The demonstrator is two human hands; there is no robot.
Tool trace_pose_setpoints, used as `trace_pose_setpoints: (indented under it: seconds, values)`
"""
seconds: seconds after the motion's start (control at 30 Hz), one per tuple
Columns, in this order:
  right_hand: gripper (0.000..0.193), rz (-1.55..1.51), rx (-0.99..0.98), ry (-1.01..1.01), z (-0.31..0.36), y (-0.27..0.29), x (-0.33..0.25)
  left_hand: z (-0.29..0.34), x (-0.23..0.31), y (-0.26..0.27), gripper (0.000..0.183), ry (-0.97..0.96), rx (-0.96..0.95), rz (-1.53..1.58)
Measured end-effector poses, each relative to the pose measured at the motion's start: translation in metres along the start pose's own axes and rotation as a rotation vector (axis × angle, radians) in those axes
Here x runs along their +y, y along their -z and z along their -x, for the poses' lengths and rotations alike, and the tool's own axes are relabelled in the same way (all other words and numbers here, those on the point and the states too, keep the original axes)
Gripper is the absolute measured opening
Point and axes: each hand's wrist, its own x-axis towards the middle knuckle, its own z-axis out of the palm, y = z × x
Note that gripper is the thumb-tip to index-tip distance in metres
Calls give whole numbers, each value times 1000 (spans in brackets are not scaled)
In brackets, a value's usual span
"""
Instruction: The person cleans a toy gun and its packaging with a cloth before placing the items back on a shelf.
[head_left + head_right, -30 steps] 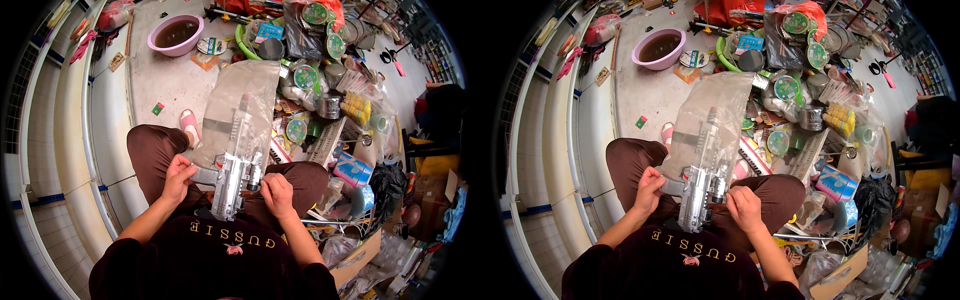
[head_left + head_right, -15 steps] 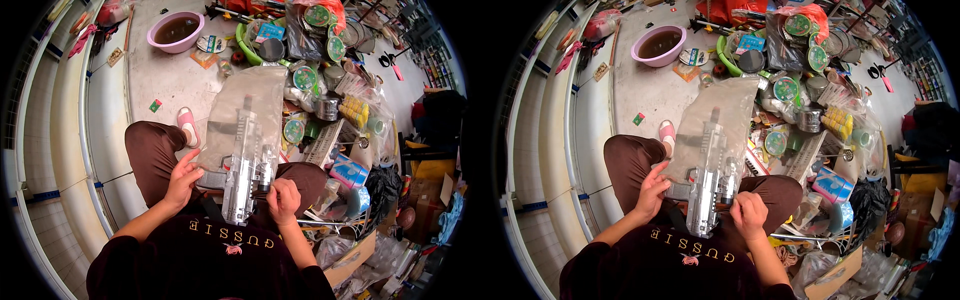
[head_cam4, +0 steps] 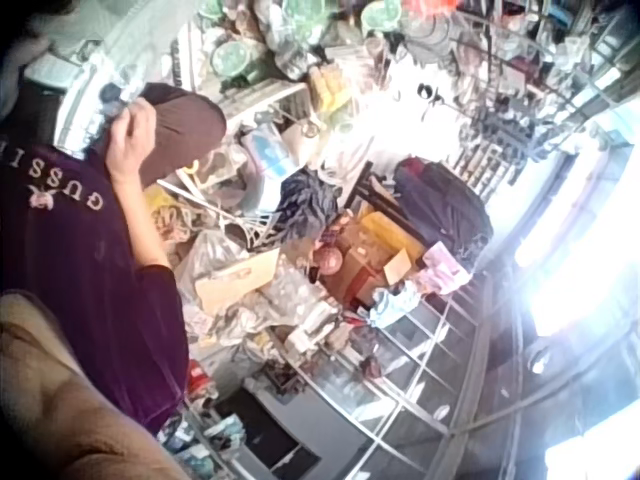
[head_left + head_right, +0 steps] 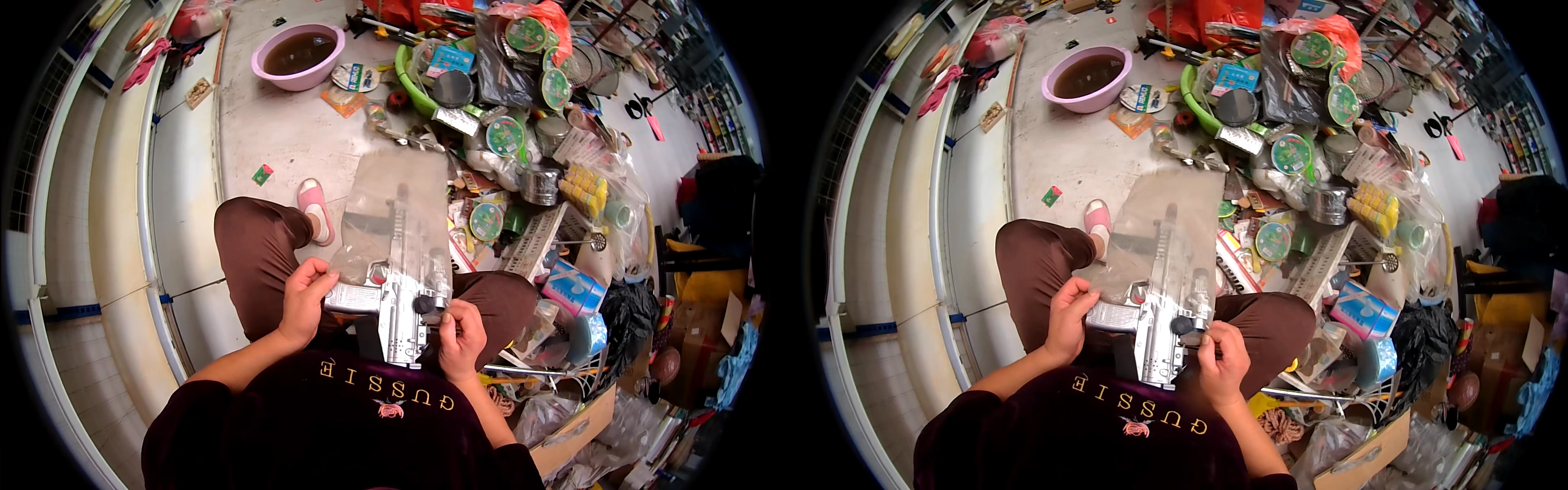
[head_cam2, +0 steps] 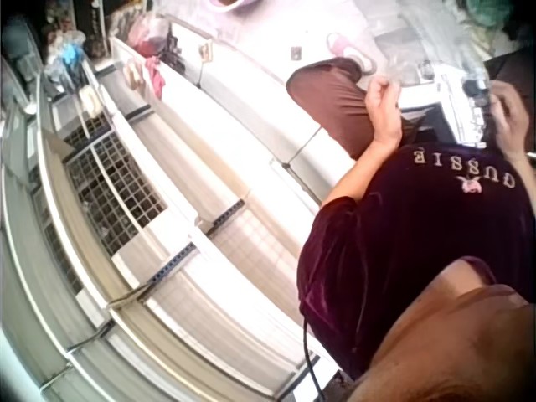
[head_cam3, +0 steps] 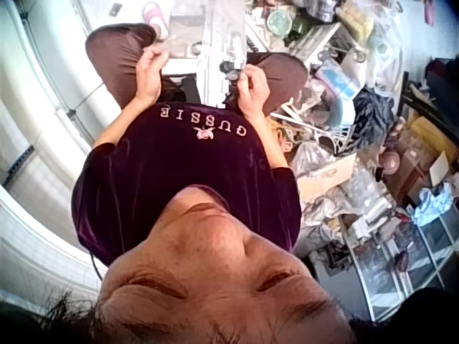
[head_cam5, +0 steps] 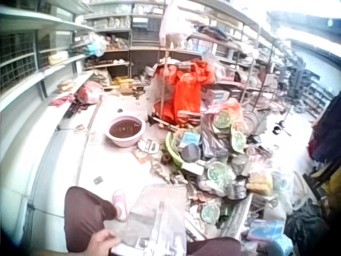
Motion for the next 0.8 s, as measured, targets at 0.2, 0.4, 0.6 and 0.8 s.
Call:
trace_pose_setpoints:
  seconds: [0.2,0.4,0.6,0.8]
  values:
    - [3,-7,-11,-2,5,-2,0,3,5,13,8,-94,-38,-298]
    - [12,-153,-89,-221,22,-8,16,-4,-1,42,9,208,-76,-197]
    - [14,-361,-73,-374,29,-11,21,2,13,41,8,385,-115,-85]
    - [14,-419,-76,-415,37,-16,28,1,29,43,5,41,-316,-930]
